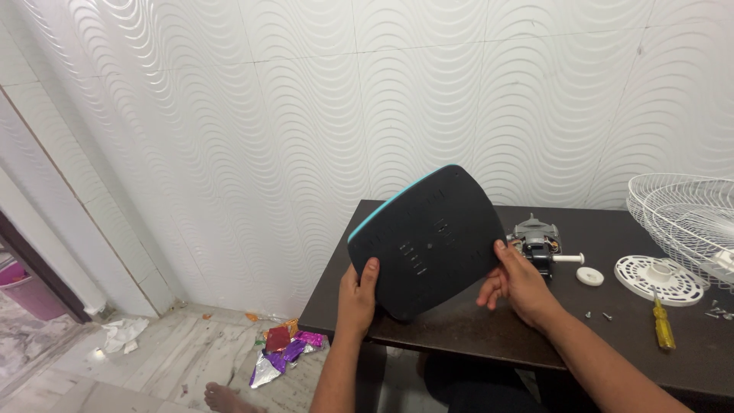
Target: The person assembles an electric fan by securing the motor to the base with a screwdriver, attaching the fan cage, and installing a small white cap on the motor shaft. The person uses a screwdriver to fasten screws into the base and aligns components for reassembly.
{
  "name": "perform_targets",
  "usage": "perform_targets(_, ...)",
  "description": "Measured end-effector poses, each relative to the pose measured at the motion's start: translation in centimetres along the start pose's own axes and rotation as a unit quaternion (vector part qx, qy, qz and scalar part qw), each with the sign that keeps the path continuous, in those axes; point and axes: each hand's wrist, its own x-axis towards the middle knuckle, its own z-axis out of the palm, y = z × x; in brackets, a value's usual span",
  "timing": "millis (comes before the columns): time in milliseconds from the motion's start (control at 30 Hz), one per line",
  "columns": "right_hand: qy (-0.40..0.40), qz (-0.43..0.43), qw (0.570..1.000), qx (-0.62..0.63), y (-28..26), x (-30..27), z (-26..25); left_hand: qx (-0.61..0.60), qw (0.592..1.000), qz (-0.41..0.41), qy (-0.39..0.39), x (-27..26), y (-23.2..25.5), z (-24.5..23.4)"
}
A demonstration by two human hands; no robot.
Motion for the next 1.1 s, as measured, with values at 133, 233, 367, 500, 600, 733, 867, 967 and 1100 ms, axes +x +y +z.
perform_targets(133,-0.013,0.009,1.000,0.011,0.4,0.2,-0.7,0.069,0.998,-0.001,-0.017,-0.1,0.9,0.9)
perform_targets(233,0.004,0.022,0.999,-0.031,0.9,0.6,-0.6,0.128,0.991,-0.027,-0.010,-0.2,1.5,0.6)
perform_targets(367,-0.012,0.002,0.992,-0.127,1.7,1.0,-0.7,0.119,0.987,-0.110,-0.004,0.0,1.5,0.4)
perform_targets(500,0.025,-0.007,0.987,-0.160,2.7,0.3,-0.5,0.051,0.990,-0.130,-0.013,0.0,0.9,0.3)
perform_targets(600,0.049,-0.032,0.982,-0.180,2.8,-1.3,-0.1,-0.002,0.989,-0.148,-0.012,0.1,0.8,0.2)
perform_targets(733,0.091,-0.047,0.972,-0.209,1.9,-3.3,0.4,-0.027,0.984,-0.174,0.003,0.2,1.0,0.3)
perform_targets(867,0.148,-0.090,0.957,-0.232,1.1,-5.9,0.3,-0.029,0.989,-0.147,-0.006,0.0,1.0,0.4)
perform_targets(967,0.280,-0.136,0.868,-0.386,1.0,-8.7,-0.7,-0.022,0.991,-0.130,-0.010,0.0,1.0,0.3)
perform_targets(1100,0.405,-0.133,0.801,-0.420,0.0,-11.7,-4.0,-0.020,0.991,-0.128,-0.013,0.0,0.9,0.3)
